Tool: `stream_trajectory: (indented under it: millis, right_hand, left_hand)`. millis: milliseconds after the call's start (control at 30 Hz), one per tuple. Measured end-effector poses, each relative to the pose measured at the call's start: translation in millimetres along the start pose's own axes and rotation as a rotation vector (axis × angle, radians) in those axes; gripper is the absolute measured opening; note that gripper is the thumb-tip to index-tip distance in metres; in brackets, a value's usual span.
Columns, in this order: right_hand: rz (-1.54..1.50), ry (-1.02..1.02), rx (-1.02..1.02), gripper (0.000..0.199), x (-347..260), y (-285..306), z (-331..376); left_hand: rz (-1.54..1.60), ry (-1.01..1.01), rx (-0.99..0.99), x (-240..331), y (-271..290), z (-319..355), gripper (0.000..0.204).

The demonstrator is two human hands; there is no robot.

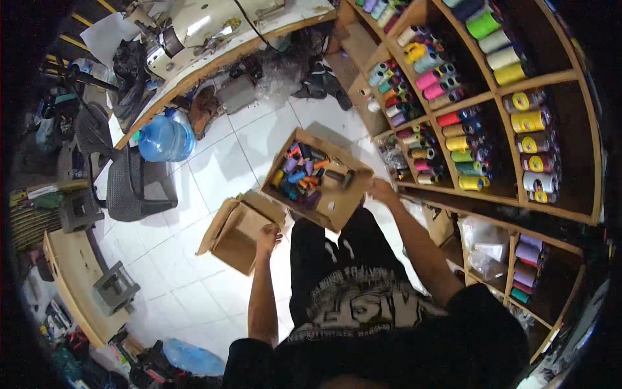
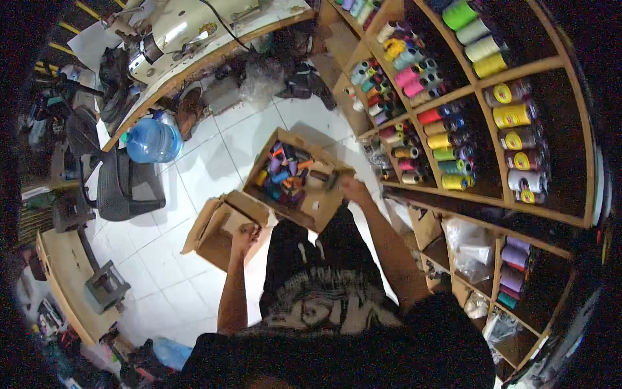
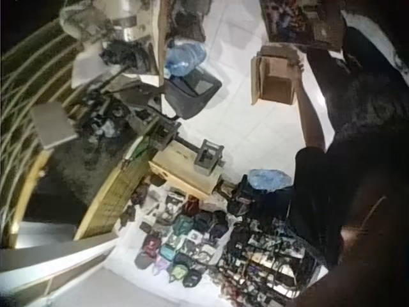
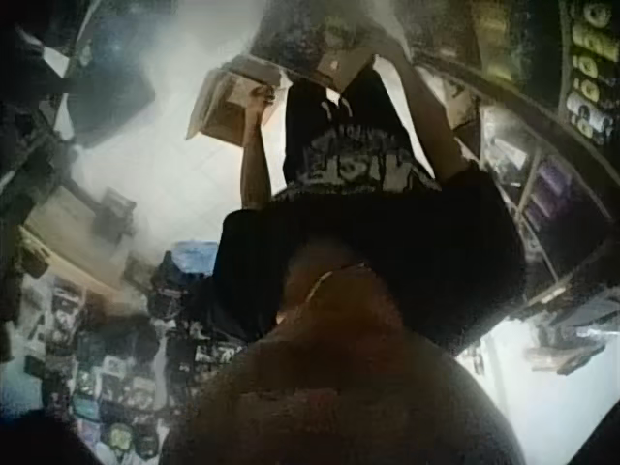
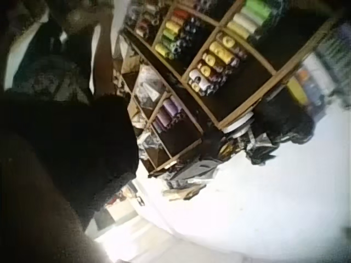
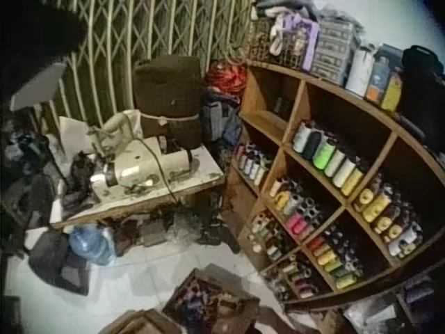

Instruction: The person takes thread spools of various colors out of a cardboard box and places them onto a wooden shelf. They handle the spools by hand, sorting them from the box and arranging them on the shelf.

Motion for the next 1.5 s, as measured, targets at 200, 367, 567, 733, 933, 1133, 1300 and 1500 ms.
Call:
stream_trajectory:
  millis: [200,367,567,733,933,1133,1300,1500]
  right_hand:
    - [-0.104,-0.309,0.082,0.043,115.5,-79.7,-17.1]
    - [-0.512,-0.542,0.221,0.043,221.2,-140.7,-105.5]
    - [0.136,-0.4,0.282,0.045,215.3,-140.2,-244.6]
    - [0.077,-0.212,0.454,0.034,131.5,-72.1,-320.5]
    - [0.17,0.105,0.463,0.036,37.6,36.3,-464.2]
    - [0.335,0.159,0.315,0.04,26.6,15.2,-498.8]
    - [0.2,0.257,0.355,0.036,1.4,-23.3,-460.7]
    - [0.538,0.448,0.089,0.046,-20.4,-133.4,-530.6]
  left_hand:
    - [-0.825,-0.242,0.277,50.4,41.3,-119.7,0.037]
    - [-1.085,-0.454,0.456,59.5,61.0,-239.9,0.054]
    - [-1.107,0.024,0.448,20.5,67.3,-333.3,0.038]
    - [-0.932,-0.255,0.496,22.2,89.0,-322.3,0.036]
    - [-0.795,-0.295,0.692,37.3,53.6,-334.2,0.028]
    - [-0.768,-0.1,0.74,67.6,86.3,-345.0,0.029]
    - [-0.751,-0.559,0.94,130.5,52.1,-345.9,0.045]
    - [-1.15,-0.11,0.153,109.6,-22.4,-484.8,0.05]
Point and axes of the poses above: each hand's wrist, its own z-axis away from the middle knuckle, its own y-axis out of the back of the hand, x = y × z, the point moved 6 cm from there along -z, towards the middle knuckle, and after that the axes turned 7 degrees about -x, right-handed, at the moved point
